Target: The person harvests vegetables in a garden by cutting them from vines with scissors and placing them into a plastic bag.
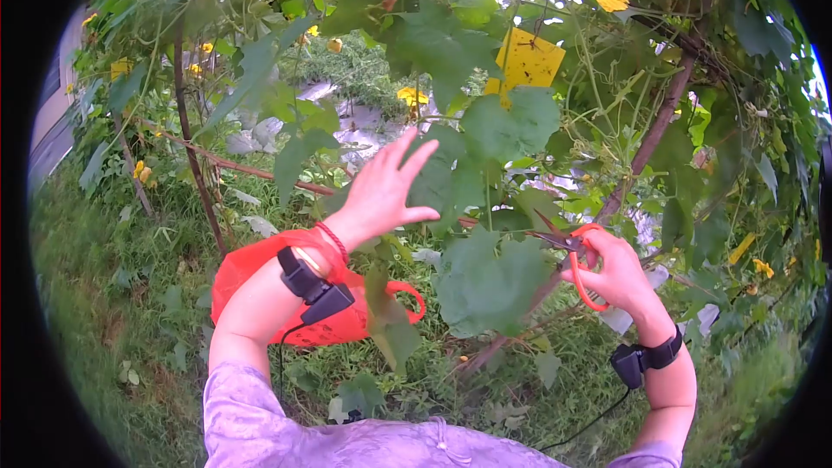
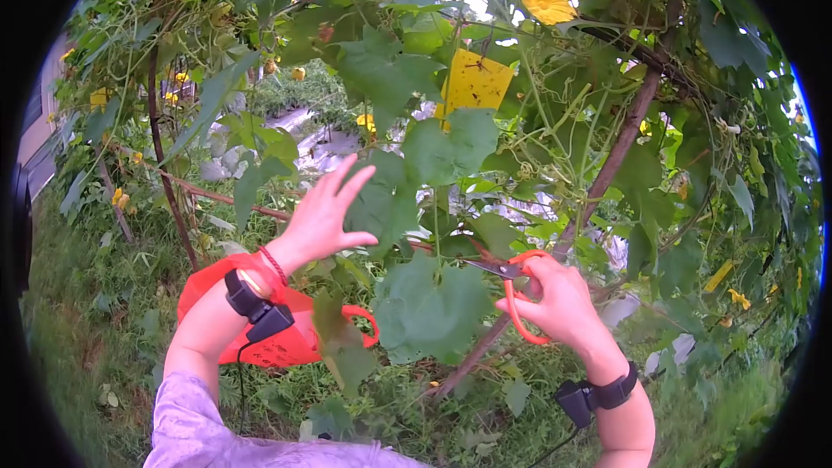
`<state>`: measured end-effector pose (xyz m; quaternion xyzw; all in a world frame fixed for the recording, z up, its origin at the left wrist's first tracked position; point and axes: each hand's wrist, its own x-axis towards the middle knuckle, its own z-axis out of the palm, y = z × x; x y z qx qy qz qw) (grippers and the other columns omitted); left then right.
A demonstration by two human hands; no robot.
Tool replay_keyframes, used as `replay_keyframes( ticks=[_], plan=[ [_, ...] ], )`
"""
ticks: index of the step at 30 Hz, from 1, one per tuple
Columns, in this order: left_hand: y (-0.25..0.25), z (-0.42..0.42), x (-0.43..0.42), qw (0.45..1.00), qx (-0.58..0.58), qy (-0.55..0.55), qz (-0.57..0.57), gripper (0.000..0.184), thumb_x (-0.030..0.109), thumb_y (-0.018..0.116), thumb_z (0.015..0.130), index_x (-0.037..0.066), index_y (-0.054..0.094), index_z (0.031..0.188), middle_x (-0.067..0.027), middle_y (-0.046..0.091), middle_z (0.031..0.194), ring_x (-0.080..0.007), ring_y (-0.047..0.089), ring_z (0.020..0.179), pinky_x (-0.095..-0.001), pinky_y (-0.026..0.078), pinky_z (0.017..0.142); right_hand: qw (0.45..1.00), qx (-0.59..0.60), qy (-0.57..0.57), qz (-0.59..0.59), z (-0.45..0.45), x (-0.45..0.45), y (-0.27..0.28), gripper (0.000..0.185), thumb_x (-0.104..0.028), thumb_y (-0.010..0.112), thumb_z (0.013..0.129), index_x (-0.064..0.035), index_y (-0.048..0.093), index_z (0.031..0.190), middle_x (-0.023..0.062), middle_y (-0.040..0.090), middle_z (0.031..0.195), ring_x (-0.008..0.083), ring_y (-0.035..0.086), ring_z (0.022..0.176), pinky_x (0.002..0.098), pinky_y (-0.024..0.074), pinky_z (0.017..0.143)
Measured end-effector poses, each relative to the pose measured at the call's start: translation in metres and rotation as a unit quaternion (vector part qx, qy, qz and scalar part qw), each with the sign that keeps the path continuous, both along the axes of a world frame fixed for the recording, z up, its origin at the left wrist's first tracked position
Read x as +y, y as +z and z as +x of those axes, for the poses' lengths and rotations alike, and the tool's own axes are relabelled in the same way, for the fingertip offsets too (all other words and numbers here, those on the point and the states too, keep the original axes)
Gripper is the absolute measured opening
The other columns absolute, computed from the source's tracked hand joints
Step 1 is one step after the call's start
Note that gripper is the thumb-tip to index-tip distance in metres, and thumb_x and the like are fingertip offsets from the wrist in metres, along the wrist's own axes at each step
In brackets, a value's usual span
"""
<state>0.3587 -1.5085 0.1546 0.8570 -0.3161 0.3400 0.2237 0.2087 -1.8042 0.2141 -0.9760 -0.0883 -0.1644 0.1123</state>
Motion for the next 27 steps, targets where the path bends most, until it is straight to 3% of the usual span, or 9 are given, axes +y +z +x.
replay_keyframes(
  ticks=[2,4,6,9,15,18,19,23,27],
  plan=[
    [-0.013,0.006,-0.002,0.993,-0.085,0.015,0.078,0.081,0.035,0.072,0.064,0.014,0.029,0.130,-0.0153,0.029,0.132,-0.0336,0.038,0.115,-0.0418,0.037,0.093,0.999,-0.025,0.023,-0.008,0.006,0.004,-0.004,0.044,-0.035,0.073,0.059,-0.0049,0.056,0.086,0.0044,0.047,0.062,0.0207,0.046,0.058,0.0320,0.0361,0.058],
    [-0.015,0.017,0.005,0.995,-0.081,-0.039,0.054,0.042,0.019,0.067,0.068,0.010,0.051,0.106,-0.0105,0.047,0.113,-0.0291,0.047,0.103,-0.0387,0.042,0.085,0.995,-0.068,0.067,-0.016,0.018,0.014,-0.001,0.044,-0.036,0.073,0.059,-0.0058,0.057,0.085,0.0040,0.047,0.062,0.0203,0.046,0.059,0.0319,0.0348,0.059],
    [-0.009,0.023,0.016,0.997,-0.059,-0.056,-0.012,0.032,0.015,0.067,0.067,0.009,0.056,0.096,-0.0097,0.051,0.104,-0.0269,0.049,0.099,-0.0370,0.042,0.083,0.998,-0.049,0.048,-0.013,0.013,0.021,0.011,0.043,-0.036,0.074,0.058,-0.0068,0.057,0.085,0.0034,0.046,0.063,0.0196,0.045,0.060,0.0311,0.0332,0.063],
    [0.049,0.012,0.044,0.954,-0.289,0.040,-0.070,0.034,0.011,0.067,0.065,0.010,0.056,0.097,-0.0136,0.048,0.111,-0.0307,0.047,0.104,-0.0396,0.040,0.085,0.990,-0.103,0.083,-0.056,0.021,0.028,0.023,0.042,-0.035,0.074,0.057,-0.0063,0.057,0.083,0.0023,0.046,0.060,0.0201,0.046,0.060,0.0310,0.0332,0.063],
    [0.157,0.013,0.112,0.823,-0.498,0.263,-0.080,0.066,0.019,0.073,0.061,0.017,0.043,0.121,-0.0100,0.032,0.130,-0.0303,0.033,0.117,-0.0428,0.028,0.095,0.986,-0.127,0.090,-0.053,0.035,0.069,0.052,0.041,-0.036,0.074,0.058,-0.0069,0.059,0.084,0.0022,0.046,0.059,0.0187,0.047,0.060,0.0309,0.0322,0.065],
    [0.187,0.027,0.132,0.818,-0.475,0.322,-0.049,0.064,0.022,0.069,0.068,0.019,0.040,0.124,-0.0046,0.039,0.126,-0.0246,0.033,0.119,-0.0399,0.028,0.097,0.961,-0.207,0.162,-0.080,0.052,0.095,0.063,0.041,-0.037,0.073,0.059,-0.0085,0.059,0.085,0.0026,0.047,0.061,0.0181,0.046,0.060,0.0303,0.0321,0.064],
    [0.193,0.031,0.138,0.808,-0.484,0.335,-0.038,0.045,0.020,0.066,0.072,0.018,0.051,0.114,-0.0025,0.054,0.108,-0.0199,0.045,0.106,-0.0377,0.033,0.091,0.964,-0.198,0.147,-0.098,0.054,0.106,0.071,0.041,-0.037,0.073,0.060,-0.0097,0.059,0.086,0.0025,0.050,0.065,0.0181,0.049,0.063,0.0304,0.0321,0.064],
    [0.195,0.034,0.160,0.833,-0.466,0.289,-0.081,0.011,0.018,0.061,0.076,0.011,0.063,0.083,-0.0041,0.060,0.074,-0.0180,0.055,0.076,-0.0335,0.039,0.077,0.918,-0.342,0.156,-0.124,0.086,0.143,0.098,0.036,-0.035,0.071,0.063,-0.0102,0.059,0.086,0.0021,0.056,0.073,0.0182,0.052,0.070,0.0313,0.0332,0.065],
    [0.184,0.033,0.191,0.895,-0.345,0.186,-0.213,0.014,0.014,0.059,0.078,0.005,0.061,0.088,-0.0072,0.060,0.075,-0.0163,0.054,0.067,-0.0267,0.043,0.061,0.838,-0.483,0.140,-0.210,0.115,0.192,0.140,0.032,-0.035,0.068,0.065,-0.0109,0.060,0.085,0.0026,0.058,0.076,0.0182,0.054,0.074,0.0331,0.0349,0.067]
  ],
)
